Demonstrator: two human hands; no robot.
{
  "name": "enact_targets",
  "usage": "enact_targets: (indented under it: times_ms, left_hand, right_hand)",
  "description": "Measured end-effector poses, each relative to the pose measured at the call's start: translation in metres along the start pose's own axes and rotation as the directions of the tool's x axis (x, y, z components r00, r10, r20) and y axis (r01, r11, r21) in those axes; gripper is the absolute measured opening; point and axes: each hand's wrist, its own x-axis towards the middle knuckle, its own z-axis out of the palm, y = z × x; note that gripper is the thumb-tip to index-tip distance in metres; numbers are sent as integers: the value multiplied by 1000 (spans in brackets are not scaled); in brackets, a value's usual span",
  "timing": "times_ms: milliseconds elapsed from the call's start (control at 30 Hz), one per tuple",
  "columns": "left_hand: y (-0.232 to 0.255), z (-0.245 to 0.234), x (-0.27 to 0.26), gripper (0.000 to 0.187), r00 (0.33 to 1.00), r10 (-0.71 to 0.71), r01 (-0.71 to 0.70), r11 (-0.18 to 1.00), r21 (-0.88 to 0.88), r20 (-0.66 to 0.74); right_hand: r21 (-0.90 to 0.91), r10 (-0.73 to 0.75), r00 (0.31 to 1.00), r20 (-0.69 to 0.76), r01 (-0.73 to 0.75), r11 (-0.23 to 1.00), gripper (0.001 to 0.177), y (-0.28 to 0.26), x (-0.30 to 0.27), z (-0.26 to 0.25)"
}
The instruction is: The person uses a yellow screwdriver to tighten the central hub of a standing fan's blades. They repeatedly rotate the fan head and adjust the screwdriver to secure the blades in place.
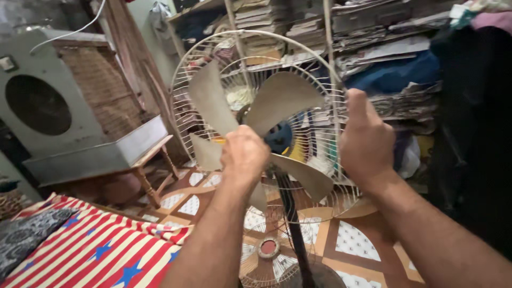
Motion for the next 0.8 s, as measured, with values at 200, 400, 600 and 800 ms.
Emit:
enact_targets:
  times_ms: [200, 400, 600, 800]
  left_hand:
    - [-7, -1, 3, 34, 1000, -11, 12, 988, -156, 8]
    - [-6, -7, -5, 35, 1000, -23, 23, 986, -167, 3]
    - [-4, 5, -32, 10, 964, 218, -182, 959, 219, -153]
    - [-12, 16, -43, 8, 924, 350, -283, 897, 339, -153]
  right_hand:
    - [-3, -7, 1000, -8, 7, 1000, 38, -6, 2, -2]
    - [-10, 22, 999, 29, -22, 1000, 38, -6, 0, -3]
    - [0, 9, 1000, 17, -9, 1000, 39, -4, 0, -6]
    - [4, 27, 999, 39, -27, 1000, 40, -8, 1, -9]
